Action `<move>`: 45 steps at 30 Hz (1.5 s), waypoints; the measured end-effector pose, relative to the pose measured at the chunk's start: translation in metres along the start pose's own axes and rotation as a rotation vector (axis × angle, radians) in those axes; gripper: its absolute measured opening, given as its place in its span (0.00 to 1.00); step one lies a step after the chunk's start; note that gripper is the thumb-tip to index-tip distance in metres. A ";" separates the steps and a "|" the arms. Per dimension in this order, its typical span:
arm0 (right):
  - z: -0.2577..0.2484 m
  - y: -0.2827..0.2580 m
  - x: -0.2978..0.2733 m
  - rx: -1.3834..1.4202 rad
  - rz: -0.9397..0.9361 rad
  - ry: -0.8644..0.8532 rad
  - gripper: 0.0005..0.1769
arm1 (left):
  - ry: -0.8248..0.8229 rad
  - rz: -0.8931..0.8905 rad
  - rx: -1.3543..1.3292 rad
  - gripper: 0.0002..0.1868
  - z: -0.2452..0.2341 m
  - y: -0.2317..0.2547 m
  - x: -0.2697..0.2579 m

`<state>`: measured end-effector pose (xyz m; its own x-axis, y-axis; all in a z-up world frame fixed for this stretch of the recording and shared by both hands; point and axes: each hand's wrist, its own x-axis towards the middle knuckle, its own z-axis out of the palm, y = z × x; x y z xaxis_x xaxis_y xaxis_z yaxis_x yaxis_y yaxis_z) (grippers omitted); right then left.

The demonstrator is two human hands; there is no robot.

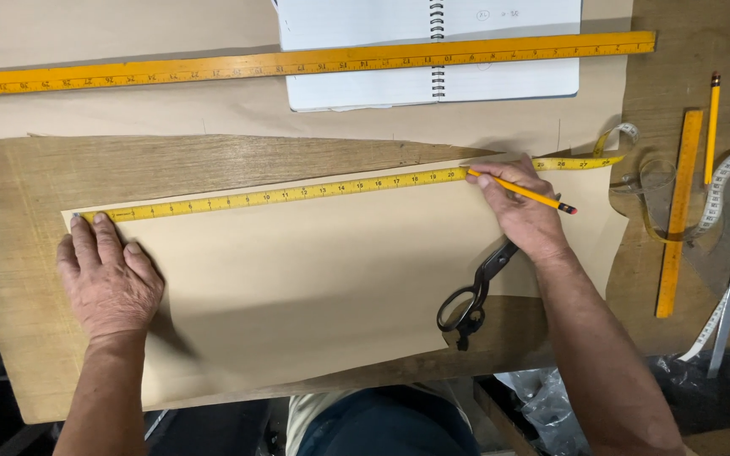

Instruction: The person measures and marks a piece of beige fabric on a wooden table using a yellow ruler, a pencil, and a set square. They draw straight lines and curved lines on the fabric, adjusting the tools and fabric as needed.

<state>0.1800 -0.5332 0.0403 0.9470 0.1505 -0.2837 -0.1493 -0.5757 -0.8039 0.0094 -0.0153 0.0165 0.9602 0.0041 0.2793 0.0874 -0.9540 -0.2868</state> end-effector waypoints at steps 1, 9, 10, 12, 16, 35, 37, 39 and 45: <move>0.000 -0.001 0.000 -0.005 0.053 0.010 0.12 | -0.004 0.002 -0.003 0.26 -0.001 0.000 0.001; 0.001 -0.003 0.001 -0.039 0.186 0.024 0.11 | -0.019 -0.011 -0.022 0.26 0.000 -0.001 0.000; 0.001 -0.003 0.002 -0.048 0.153 0.023 0.11 | -0.004 -0.002 -0.018 0.26 -0.001 -0.001 0.001; 0.001 -0.003 0.003 -0.056 0.120 0.023 0.11 | 0.012 0.007 -0.013 0.25 -0.001 -0.001 0.001; 0.002 -0.003 0.006 -0.034 0.201 0.020 0.12 | -0.005 0.002 -0.020 0.26 -0.001 -0.001 0.000; 0.004 -0.010 -0.001 0.141 0.080 0.064 0.13 | -0.002 -0.008 -0.004 0.27 -0.001 0.000 -0.001; -0.002 -0.013 -0.005 0.151 0.011 0.077 0.17 | 0.029 0.020 0.029 0.25 0.001 0.001 0.002; -0.007 0.001 -0.008 0.168 -0.049 0.098 0.22 | 0.059 0.064 0.062 0.24 0.001 0.000 0.002; -0.028 0.058 -0.006 -0.803 -0.501 0.204 0.32 | -0.011 -0.012 0.006 0.27 0.016 -0.011 -0.010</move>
<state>0.1738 -0.5903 0.0101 0.8905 0.4289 0.1519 0.4520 -0.8718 -0.1886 0.0029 -0.0003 0.0016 0.9620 0.0186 0.2723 0.1001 -0.9522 -0.2887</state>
